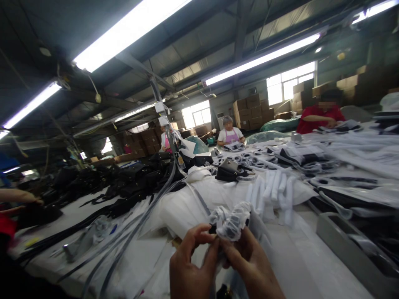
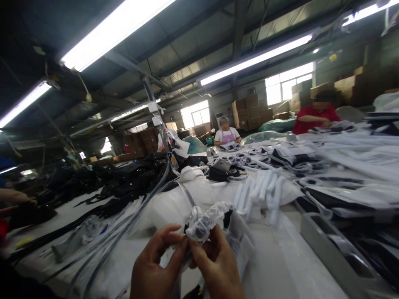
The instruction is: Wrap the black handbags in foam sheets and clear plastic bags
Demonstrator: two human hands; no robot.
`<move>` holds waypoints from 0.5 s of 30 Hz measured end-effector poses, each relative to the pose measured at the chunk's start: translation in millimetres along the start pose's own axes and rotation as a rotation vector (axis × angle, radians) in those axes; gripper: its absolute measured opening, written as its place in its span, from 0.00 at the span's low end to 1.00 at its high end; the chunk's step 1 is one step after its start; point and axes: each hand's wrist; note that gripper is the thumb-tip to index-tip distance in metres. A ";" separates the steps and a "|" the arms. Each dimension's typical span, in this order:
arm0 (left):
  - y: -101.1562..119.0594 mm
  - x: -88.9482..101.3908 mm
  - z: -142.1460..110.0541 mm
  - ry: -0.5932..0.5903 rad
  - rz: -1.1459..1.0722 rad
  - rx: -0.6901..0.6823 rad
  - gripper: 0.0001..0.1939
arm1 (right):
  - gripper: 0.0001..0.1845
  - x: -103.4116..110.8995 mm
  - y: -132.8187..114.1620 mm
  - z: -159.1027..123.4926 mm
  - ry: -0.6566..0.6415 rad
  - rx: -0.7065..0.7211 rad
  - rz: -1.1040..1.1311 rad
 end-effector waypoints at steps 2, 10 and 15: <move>-0.1 -0.4 1.8 -0.031 -0.034 0.064 0.16 | 0.24 2.7 0.2 1.1 -0.016 -0.008 -0.014; 4.2 0.5 0.4 0.031 0.139 -0.300 0.05 | 0.23 4.1 -6.6 2.0 -0.013 0.017 -0.076; 8.5 -0.4 -1.9 0.093 0.231 -0.524 0.08 | 0.22 -1.4 -5.9 -0.1 0.038 0.054 -0.061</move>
Point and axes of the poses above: each hand's wrist, its own z-axis towards the middle knuckle, its own x-axis out of the back of the hand, y = z × x, and after that the axes turned 12 degrees about y, right-handed
